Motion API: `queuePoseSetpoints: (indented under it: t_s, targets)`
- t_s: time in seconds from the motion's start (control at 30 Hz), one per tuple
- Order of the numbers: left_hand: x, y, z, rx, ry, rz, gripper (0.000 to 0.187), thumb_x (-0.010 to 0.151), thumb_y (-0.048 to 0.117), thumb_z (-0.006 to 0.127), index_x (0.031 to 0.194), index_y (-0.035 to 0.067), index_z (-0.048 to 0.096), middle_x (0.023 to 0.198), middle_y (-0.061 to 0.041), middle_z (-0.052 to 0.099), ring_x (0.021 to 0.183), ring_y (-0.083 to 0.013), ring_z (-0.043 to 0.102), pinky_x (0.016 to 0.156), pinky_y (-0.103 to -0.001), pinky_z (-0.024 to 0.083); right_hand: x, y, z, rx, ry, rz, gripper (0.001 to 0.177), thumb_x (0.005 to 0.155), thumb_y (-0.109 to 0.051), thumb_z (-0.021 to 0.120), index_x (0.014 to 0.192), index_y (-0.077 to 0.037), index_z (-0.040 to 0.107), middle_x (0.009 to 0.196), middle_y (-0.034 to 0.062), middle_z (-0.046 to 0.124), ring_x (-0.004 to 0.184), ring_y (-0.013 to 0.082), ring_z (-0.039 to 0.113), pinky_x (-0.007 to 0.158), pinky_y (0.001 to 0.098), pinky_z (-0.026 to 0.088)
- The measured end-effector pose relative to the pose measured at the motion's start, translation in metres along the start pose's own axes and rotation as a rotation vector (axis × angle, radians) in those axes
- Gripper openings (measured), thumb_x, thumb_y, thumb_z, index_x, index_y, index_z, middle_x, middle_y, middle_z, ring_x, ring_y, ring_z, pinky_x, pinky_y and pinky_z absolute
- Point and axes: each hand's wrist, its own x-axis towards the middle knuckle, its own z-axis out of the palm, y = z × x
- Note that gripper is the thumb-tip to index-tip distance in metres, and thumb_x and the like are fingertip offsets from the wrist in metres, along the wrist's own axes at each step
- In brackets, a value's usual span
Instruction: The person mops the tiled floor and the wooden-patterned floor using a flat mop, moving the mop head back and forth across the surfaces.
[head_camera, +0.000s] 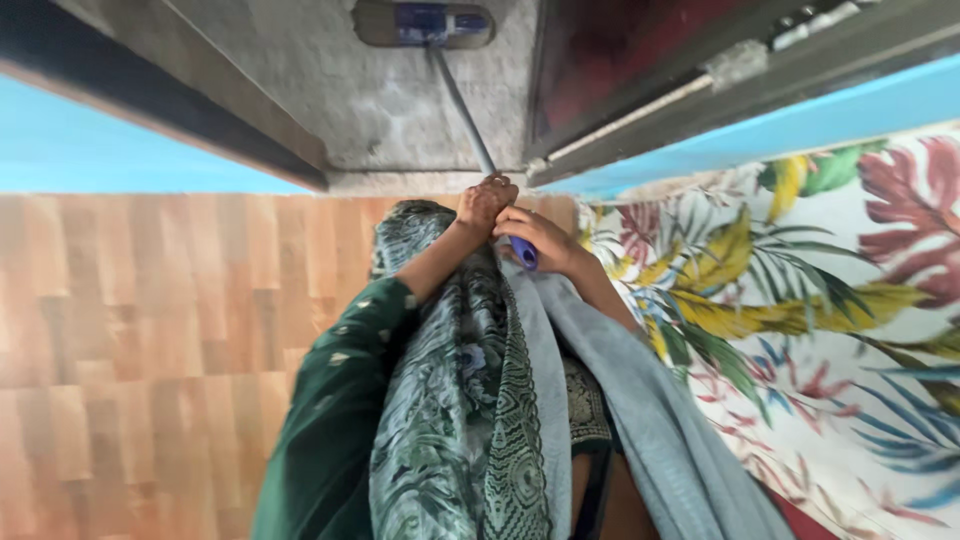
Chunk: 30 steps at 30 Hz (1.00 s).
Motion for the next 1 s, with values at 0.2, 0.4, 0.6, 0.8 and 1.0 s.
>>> queuePoseSetpoints:
  t_s: [0.2,0.4,0.6,0.8,1.0]
  targets:
    - [-0.080,0.115,-0.045,-0.104,-0.107,0.052,0.036,0.077,0.024,0.077,0.106,0.009,0.062,0.117,-0.014,0.065,0.122,-0.0317,0.058,0.095,-0.042,0.055,-0.079,-0.112,-0.036,0.107,-0.077,0.233,0.027,0.089,-0.008,0.074,0.114,-0.004,0.065,0.112,0.0120,0.062,0.106,0.0293,0.063,0.093,0.0383,0.051]
    - [-0.124,0.136,-0.023,-0.307,0.003,0.121,0.027,0.080,0.017,0.072,0.104,0.012,0.062,0.117,-0.011,0.063,0.130,-0.0332,0.051,0.092,-0.047,0.054,-0.113,-0.131,0.002,0.264,0.086,0.181,0.024,0.087,-0.002,0.069,0.110,-0.005,0.064,0.116,0.0123,0.060,0.112,0.0308,0.059,0.099,0.0395,0.045]
    - [-0.135,0.116,-0.016,-0.365,-0.047,0.166,0.026,0.081,0.016,0.070,0.104,0.010,0.058,0.117,-0.013,0.060,0.128,-0.0325,0.051,0.092,-0.045,0.056,-0.111,-0.117,0.016,0.402,-0.006,0.156,0.026,0.078,-0.013,0.072,0.097,-0.003,0.057,0.119,0.0145,0.057,0.114,0.0334,0.053,0.103,0.0409,0.039]
    - [-0.104,0.068,-0.036,-0.434,-0.008,0.142,0.028,0.083,0.017,0.069,0.105,0.007,0.056,0.114,-0.016,0.057,0.117,-0.0339,0.057,0.084,-0.047,0.056,-0.059,-0.069,0.019,0.351,0.010,0.083,0.022,0.083,-0.015,0.072,0.097,-0.004,0.059,0.117,0.0125,0.060,0.112,0.0307,0.055,0.102,0.0404,0.041]
    - [0.009,-0.050,-0.013,-0.473,0.313,0.300,0.017,0.091,0.009,0.065,0.105,0.009,0.056,0.109,-0.007,0.059,0.116,-0.0249,0.063,0.131,-0.046,0.042,0.040,0.025,-0.016,0.255,0.117,0.017,0.016,0.086,-0.004,0.069,0.096,-0.005,0.058,0.114,0.0119,0.060,0.110,0.0278,0.057,0.098,0.0385,0.045]
